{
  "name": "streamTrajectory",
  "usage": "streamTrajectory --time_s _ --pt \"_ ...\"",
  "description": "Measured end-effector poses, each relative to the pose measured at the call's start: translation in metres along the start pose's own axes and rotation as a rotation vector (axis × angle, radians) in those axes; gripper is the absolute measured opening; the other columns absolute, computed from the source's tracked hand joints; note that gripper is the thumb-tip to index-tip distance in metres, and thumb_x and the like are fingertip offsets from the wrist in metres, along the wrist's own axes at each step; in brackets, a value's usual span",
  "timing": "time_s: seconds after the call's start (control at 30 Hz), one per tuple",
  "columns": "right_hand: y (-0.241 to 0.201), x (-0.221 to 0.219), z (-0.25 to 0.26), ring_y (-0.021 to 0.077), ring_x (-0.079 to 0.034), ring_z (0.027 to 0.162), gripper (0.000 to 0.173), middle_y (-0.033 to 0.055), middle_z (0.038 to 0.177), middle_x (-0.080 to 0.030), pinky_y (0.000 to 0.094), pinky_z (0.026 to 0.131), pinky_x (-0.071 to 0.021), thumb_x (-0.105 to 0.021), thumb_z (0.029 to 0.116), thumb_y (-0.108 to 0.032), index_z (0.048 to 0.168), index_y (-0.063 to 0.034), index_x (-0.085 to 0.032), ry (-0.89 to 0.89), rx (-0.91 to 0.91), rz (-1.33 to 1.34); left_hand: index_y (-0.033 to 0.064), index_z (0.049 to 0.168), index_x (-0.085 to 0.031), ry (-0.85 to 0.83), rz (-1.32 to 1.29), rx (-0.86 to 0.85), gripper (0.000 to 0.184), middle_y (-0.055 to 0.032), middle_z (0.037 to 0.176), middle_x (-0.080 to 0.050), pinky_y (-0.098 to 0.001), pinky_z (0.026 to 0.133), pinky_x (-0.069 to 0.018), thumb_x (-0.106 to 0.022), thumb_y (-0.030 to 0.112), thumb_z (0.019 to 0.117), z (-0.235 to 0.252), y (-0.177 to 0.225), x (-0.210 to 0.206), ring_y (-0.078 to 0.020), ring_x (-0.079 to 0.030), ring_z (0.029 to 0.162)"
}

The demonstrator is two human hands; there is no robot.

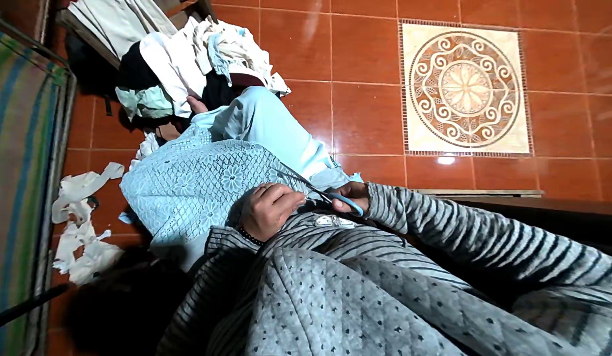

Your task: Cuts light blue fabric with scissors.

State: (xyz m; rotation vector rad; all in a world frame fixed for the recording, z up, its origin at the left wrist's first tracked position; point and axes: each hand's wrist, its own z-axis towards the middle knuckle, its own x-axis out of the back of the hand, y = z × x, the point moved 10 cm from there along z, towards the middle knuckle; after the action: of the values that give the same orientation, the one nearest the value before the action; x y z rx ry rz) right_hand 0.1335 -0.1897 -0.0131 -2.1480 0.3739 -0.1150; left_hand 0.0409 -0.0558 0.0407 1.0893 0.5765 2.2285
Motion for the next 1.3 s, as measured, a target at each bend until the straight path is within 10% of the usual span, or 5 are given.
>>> streamTrajectory --time_s 0.23,0.47,1.3 --pt "0.003 -0.001 -0.001 -0.0108 -0.048 0.052 0.025 -0.021 0.059 -0.055 0.0116 0.049 -0.039 -0.068 0.0917 -0.036 0.07 -0.0254 -0.06 -0.02 0.069 0.015 0.0098 0.095 -0.078 0.007 0.005 -0.01 0.023 -0.0072 0.083 -0.071 -0.0257 0.079 -0.0543 -0.065 0.027 0.1009 0.001 0.002 0.0 -0.0154 -0.068 0.08" --pt "-0.001 0.003 -0.009 -0.0083 -0.048 0.052 0.024 -0.0153 0.058 -0.053 0.0124 0.053 -0.0401 -0.061 0.0961 -0.014 0.073 -0.0126 -0.06 0.067 -0.096 -0.064 0.0095 0.095 -0.078 0.006 -0.003 -0.011 0.023 -0.0075 0.083 -0.07 -0.0255 0.081 -0.054 -0.064 0.027 0.1013 0.001 0.002 0.001 -0.0159 -0.068 0.081" --pt "-0.005 -0.009 0.005 -0.0078 -0.053 0.053 0.024 -0.0166 0.061 -0.06 0.013 0.052 -0.0432 -0.063 0.094 -0.03 0.072 -0.0209 -0.061 0.029 0.008 0.058 0.0074 0.096 -0.077 0.039 -0.062 -0.035 0.021 -0.0081 0.083 -0.07 -0.0235 0.082 -0.0539 -0.065 0.024 0.1012 0.003 0.007 0.004 -0.0144 -0.067 0.082"
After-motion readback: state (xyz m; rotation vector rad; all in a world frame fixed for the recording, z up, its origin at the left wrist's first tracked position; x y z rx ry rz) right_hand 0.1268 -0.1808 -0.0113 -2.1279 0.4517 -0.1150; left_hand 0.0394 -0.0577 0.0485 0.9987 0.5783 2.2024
